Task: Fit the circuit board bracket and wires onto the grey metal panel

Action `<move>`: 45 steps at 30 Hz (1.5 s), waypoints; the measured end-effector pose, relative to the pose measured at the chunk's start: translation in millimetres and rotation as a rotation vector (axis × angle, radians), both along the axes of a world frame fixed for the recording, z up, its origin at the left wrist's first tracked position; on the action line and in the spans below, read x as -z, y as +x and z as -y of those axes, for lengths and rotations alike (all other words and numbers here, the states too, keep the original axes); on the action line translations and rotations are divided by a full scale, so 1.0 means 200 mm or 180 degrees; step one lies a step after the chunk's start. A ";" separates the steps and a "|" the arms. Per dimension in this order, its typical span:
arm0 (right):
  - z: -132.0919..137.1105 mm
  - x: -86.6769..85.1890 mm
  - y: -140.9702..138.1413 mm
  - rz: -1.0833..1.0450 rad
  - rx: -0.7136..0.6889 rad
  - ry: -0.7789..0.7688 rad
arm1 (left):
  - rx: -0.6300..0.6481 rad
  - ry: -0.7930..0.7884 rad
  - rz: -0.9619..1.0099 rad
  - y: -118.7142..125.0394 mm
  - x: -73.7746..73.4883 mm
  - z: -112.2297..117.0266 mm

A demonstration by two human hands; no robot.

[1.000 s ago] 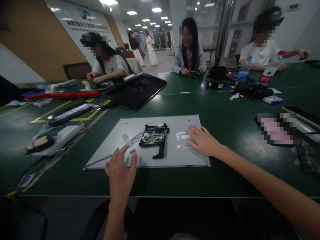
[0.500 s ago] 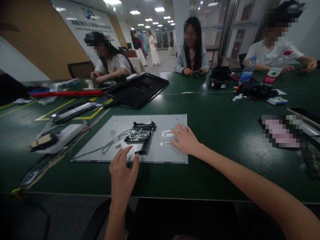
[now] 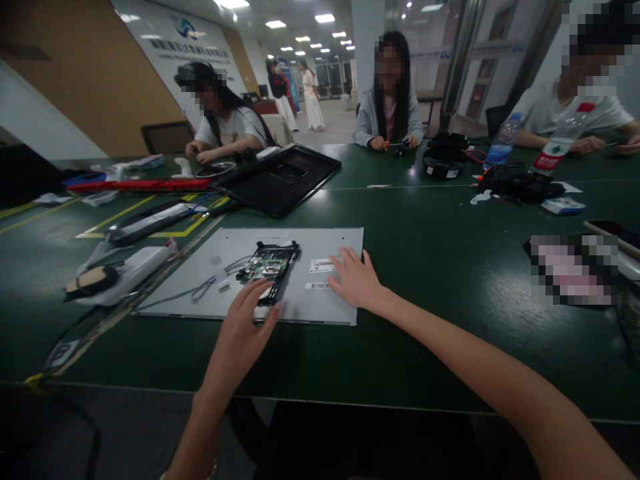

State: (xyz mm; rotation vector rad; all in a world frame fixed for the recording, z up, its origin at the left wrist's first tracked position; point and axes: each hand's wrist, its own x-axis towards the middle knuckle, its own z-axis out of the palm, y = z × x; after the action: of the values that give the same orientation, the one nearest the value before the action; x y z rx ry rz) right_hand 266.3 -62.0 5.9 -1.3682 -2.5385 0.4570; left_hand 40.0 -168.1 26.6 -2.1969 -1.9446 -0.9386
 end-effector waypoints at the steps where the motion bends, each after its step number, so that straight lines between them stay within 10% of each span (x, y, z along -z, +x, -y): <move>1: 0.00 0.00 -0.01 -0.0012 -0.0001 -0.0001 | 0.0082 0.0016 -0.0081 -0.03 -0.02 -0.04; 11: -0.01 0.01 -0.03 -0.0080 0.0026 0.0057 | 0.0327 -0.0898 -0.1542 -0.28 -0.03 -0.34; 26: -0.02 0.01 -0.01 -0.0124 -0.0006 0.0025 | -0.0138 -0.0692 -0.1384 -0.38 -0.01 -0.71; 34: -0.02 0.00 -0.01 -0.0117 -0.0039 -0.0033 | -0.0065 -0.0605 -0.1309 -0.45 -0.04 -0.62; 45: -0.02 0.01 -0.02 -0.0047 0.0007 0.0050 | -0.1071 -0.1140 -0.1938 -0.76 -0.03 -0.44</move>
State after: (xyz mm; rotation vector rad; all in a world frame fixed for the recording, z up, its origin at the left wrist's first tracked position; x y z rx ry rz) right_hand 262.6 -58.9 4.6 -1.3572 -2.5232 0.4440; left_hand -112.6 -79.7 33.4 -1.8804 -2.1493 0.1303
